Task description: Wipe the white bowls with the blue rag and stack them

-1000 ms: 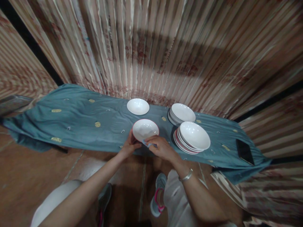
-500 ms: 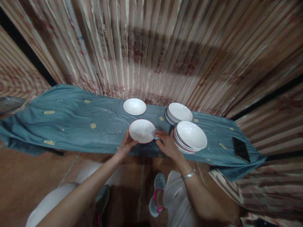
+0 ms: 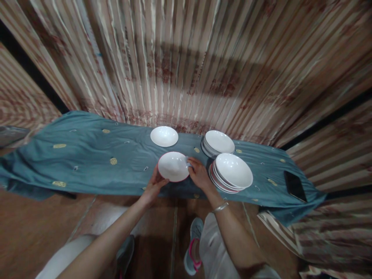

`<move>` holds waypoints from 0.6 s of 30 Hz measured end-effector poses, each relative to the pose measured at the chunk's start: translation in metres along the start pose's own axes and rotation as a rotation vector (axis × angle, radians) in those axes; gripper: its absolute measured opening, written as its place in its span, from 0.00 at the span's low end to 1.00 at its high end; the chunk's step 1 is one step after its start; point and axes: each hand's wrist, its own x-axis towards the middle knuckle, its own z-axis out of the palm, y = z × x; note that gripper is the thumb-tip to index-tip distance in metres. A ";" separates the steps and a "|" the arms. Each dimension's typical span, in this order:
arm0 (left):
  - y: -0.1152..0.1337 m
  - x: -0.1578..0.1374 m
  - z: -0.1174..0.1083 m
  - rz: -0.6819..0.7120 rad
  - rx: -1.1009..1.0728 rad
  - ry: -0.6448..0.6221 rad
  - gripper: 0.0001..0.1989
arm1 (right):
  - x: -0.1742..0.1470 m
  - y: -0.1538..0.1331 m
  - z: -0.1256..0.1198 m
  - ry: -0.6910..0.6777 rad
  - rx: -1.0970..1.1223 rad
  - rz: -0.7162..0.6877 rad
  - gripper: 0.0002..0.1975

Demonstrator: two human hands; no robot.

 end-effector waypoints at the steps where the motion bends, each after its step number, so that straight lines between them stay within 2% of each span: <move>1: 0.000 0.000 0.000 -0.002 -0.001 -0.001 0.52 | 0.003 0.000 0.003 0.009 -0.004 0.003 0.19; 9: -0.001 0.000 0.001 -0.006 -0.006 0.002 0.53 | 0.021 -0.009 0.015 0.007 -0.151 0.024 0.18; 18: 0.000 -0.002 0.002 0.020 -0.009 0.000 0.49 | 0.042 -0.034 0.025 -0.083 -0.308 -0.077 0.18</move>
